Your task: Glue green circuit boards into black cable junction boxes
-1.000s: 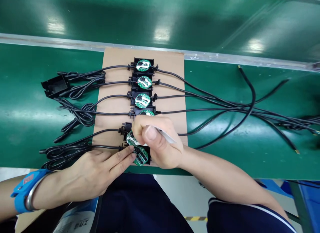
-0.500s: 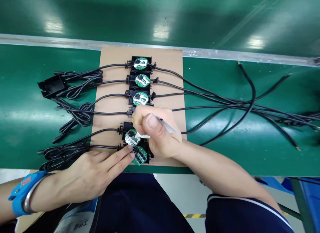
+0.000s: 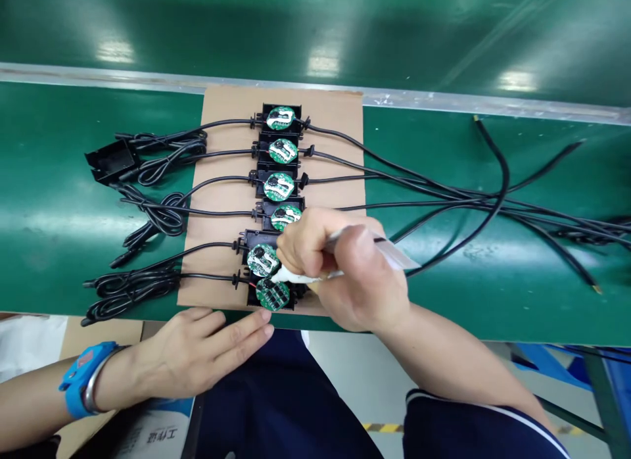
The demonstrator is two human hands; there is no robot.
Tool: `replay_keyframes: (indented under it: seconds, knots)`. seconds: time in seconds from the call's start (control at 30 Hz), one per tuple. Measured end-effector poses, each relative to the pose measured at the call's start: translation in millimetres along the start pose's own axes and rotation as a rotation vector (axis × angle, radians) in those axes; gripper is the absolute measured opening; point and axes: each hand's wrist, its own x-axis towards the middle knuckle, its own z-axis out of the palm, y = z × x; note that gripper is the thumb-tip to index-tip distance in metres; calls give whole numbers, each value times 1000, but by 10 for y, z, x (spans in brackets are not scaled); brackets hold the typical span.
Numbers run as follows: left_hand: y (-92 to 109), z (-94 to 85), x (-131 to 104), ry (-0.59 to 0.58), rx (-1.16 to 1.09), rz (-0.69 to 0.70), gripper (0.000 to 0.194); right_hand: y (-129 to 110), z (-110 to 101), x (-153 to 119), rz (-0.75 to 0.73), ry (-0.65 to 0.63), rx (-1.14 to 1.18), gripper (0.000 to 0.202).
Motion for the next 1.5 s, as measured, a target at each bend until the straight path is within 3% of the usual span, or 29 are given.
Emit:
replay_keyframes:
  seconds: [0.27,0.5,1.07,1.5]
  knots:
    - [107,225,-39,-6,10,-57,60,173,135,-6,-34,-58,10,57]
    - [98,363,-71,67,5,-63,58,245,197,-69,-57,-9,-52,52]
    - [59,457,-107,182,-10,-50,51,200,140,-379,-79,50,-176,51]
    - [51,444,-106,208,-51,-67,50,188,76,-282,-120,51,-163,52]
